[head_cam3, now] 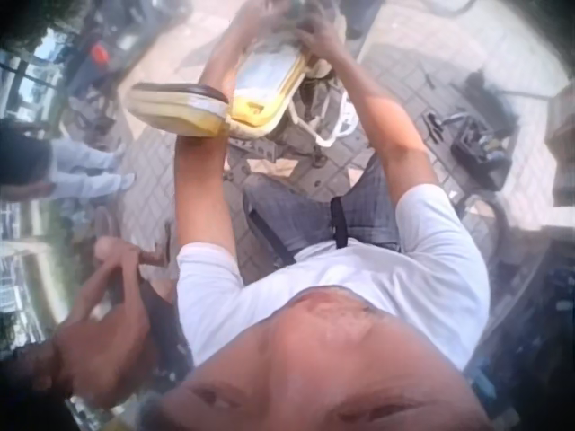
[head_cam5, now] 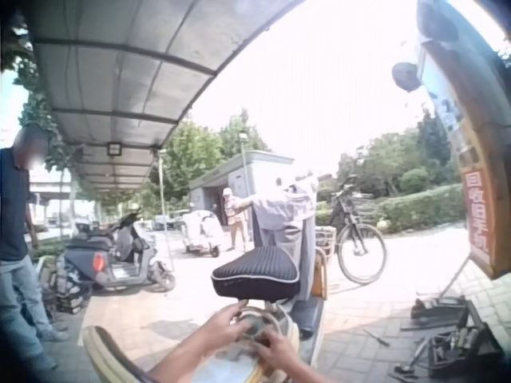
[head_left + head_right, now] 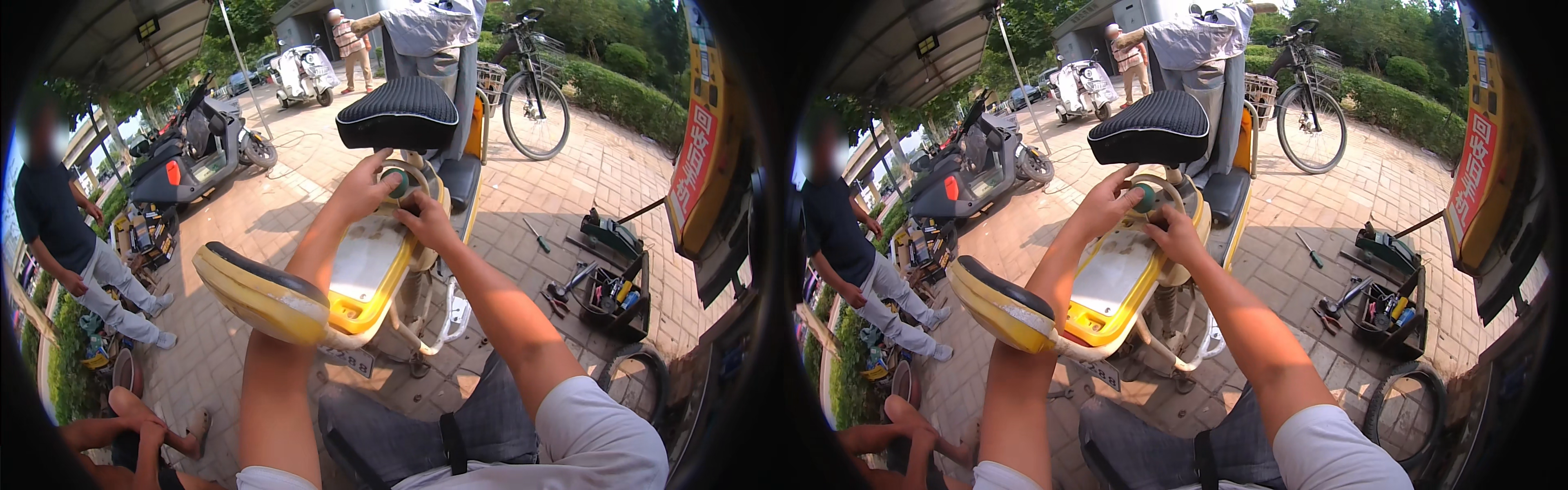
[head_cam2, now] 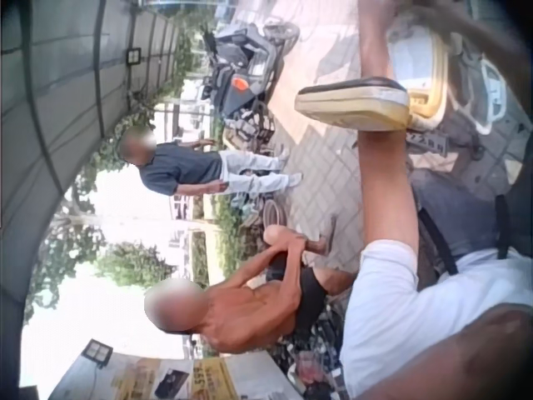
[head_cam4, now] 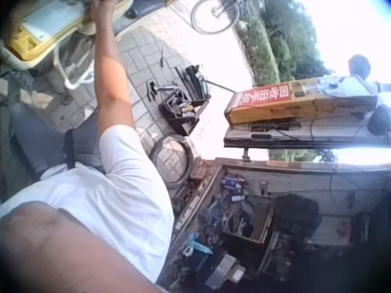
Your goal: The person removes the seat cover of a yellow scooter using a screwdriver, then uses pliers to disconnect wires from the battery. The person continues to manipulate the wiring and components under the seat.
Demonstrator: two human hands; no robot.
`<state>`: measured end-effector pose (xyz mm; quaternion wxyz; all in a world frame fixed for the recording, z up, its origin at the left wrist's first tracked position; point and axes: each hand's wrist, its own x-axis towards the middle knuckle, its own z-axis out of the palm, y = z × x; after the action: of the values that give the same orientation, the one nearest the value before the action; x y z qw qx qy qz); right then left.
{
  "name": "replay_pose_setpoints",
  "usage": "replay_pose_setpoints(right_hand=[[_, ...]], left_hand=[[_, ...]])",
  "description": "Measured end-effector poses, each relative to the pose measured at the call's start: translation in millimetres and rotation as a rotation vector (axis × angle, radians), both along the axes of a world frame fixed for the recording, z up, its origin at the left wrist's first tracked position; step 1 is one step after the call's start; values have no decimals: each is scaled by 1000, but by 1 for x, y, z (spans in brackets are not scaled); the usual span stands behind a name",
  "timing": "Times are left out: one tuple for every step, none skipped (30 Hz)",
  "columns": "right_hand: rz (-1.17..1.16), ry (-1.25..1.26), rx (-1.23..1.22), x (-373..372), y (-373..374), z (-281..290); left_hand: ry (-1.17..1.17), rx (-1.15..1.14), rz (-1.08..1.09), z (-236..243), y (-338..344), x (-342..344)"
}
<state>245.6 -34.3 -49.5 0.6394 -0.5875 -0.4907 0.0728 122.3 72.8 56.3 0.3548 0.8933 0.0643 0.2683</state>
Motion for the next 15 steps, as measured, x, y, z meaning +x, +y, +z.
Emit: replay_pose_setpoints(right_hand=[[4,5,-4,2,-1,-1],[-1,6,7,4,-1,-3],[3,8,17,3,0,-4],[7,9,28,4,2,-5],[5,-5,27,5,2,-5],[2,-10,23,3,-1,-3],[1,-15,19,1,-2,-3],[6,-13,24,1,-1,-6],[6,-16,32,3,0,-6],[8,-19,40,4,1,-8],[2,-8,43,3,2,-10],[-2,-4,42,4,4,-11],[-6,0,41,4,5,-12],[4,30,60,4,6,-13],[20,56,82,2,6,-11]], left_hand=[[58,-3,-53,1,-4,6],[117,-4,-105,1,-8,11],[18,100,-95,-5,-8,16],[10,71,-102,-8,-5,18],[2,42,-108,-10,-1,20],[3,9,-115,-11,-2,19],[16,0,-145,-10,-1,17],[29,-9,-173,-8,1,15],[37,-14,-206,-3,-1,12],[39,63,-109,-2,-4,12],[41,140,-12,-2,-7,13],[36,214,86,-3,-11,15],[20,233,150,-4,-15,17],[5,252,215,-6,-20,20],[-14,273,286,-7,-24,20]])
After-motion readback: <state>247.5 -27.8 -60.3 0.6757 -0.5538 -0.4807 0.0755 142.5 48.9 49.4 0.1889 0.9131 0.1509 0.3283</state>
